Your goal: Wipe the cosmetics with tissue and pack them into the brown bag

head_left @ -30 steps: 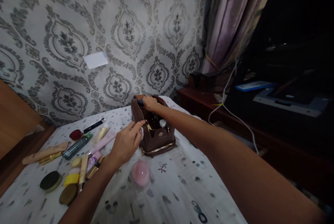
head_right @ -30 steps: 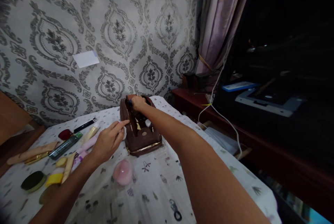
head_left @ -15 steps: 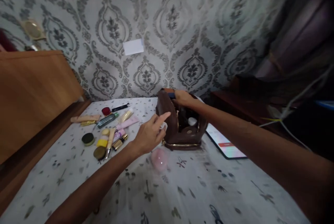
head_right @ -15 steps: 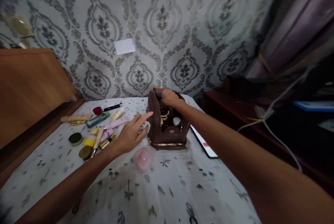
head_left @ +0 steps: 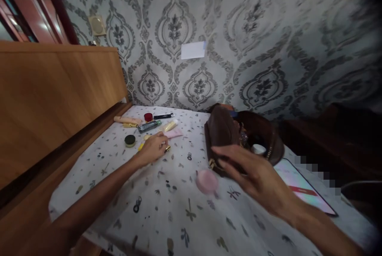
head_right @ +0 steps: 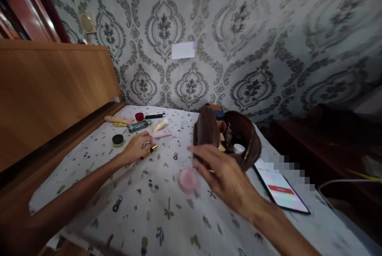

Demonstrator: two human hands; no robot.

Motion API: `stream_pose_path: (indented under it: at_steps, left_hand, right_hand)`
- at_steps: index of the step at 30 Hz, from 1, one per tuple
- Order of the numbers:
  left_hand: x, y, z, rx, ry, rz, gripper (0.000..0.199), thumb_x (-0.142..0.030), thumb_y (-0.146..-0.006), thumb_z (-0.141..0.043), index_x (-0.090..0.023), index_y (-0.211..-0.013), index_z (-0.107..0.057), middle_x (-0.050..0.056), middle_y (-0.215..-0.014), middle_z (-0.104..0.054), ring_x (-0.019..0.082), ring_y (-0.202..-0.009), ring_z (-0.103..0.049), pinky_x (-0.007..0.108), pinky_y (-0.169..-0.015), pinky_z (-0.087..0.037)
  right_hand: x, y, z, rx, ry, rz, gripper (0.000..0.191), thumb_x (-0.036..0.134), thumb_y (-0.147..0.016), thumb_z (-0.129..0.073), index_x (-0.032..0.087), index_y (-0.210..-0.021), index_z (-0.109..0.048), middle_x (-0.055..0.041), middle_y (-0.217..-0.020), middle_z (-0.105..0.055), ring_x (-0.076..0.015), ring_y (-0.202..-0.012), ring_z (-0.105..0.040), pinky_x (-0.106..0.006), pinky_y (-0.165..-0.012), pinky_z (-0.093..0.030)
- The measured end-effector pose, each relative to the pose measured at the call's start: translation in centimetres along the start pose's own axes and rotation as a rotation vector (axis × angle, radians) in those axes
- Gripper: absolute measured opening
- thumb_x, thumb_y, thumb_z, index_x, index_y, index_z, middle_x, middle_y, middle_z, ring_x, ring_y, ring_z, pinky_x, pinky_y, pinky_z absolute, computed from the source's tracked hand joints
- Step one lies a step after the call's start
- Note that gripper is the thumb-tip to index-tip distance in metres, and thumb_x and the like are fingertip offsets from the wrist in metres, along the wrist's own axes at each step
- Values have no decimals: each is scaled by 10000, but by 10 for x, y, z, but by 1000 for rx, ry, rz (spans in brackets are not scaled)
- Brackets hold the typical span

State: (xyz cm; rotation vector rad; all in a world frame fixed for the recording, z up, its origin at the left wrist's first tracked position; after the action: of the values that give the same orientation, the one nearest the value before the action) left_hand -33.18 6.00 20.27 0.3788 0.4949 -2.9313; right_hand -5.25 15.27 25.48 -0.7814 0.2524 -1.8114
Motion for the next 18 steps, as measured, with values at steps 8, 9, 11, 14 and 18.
stream_pose_path:
  at_steps: [8, 9, 11, 14, 18]
  left_hand:
    - [124, -31, 55, -27, -214, 363, 269, -231, -933, -466, -161, -1085, -676, 125, -1142, -663, 284, -1098, -600, 387, -942, -449]
    - [141, -36, 60, -5, -249, 416, 269, -220, -918, -503, -149, -1115, -671, 144, -1170, -656, 308, -1115, -597, 403, -937, -451]
    - [171, -43, 66, 57, -304, 484, 297, -252, -872, -623, -148, -1148, -661, 154, -1240, -627, 343, -1153, -582, 429, -940, -457]
    - [204, -51, 63, 153, -347, 500, 347, -320, -903, -650, -154, -1206, -618, 126, -1317, -577, 304, -1195, -559, 495, -991, -463]
    - [231, -60, 54, 241, -327, 464, 346, -338, -940, -620, -158, -1234, -593, 105, -1300, -583, 258, -1160, -586, 497, -981, -501]
  right_hand:
    - [-25, 57, -84, 8, 25, -80, 445, 396, -906, -527, 347, -1346, -576, -92, -1393, -590, -295, -1252, -602, -460, -994, -565]
    - [-27, 59, -91, -7, 26, -90, 441, 395, -904, -525, 353, -1339, -580, -88, -1397, -587, -301, -1258, -597, -463, -999, -562]
    - [-30, 61, -101, -36, 35, -110, 419, 390, -904, -513, 350, -1311, -602, -89, -1398, -584, -313, -1261, -593, -476, -1004, -557]
    - [-31, 60, -110, -57, 67, -138, 406, 394, -898, -512, 318, -1281, -623, -111, -1399, -575, -323, -1257, -594, -501, -1006, -550]
    - [-32, 57, -116, -6, 110, -142, 450, 390, -900, -528, 277, -1333, -584, -124, -1431, -550, -315, -1305, -554, -485, -1035, -531]
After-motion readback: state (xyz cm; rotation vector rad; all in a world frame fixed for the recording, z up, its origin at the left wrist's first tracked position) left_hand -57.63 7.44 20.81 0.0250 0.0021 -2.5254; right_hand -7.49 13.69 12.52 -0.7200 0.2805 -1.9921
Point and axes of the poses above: each hand's wrist, its own y-axis away from the middle knuckle, its own z-axis out of the back of the hand, x = y × z, the point moved 2 cm from there along -y, towards the middle knuckle
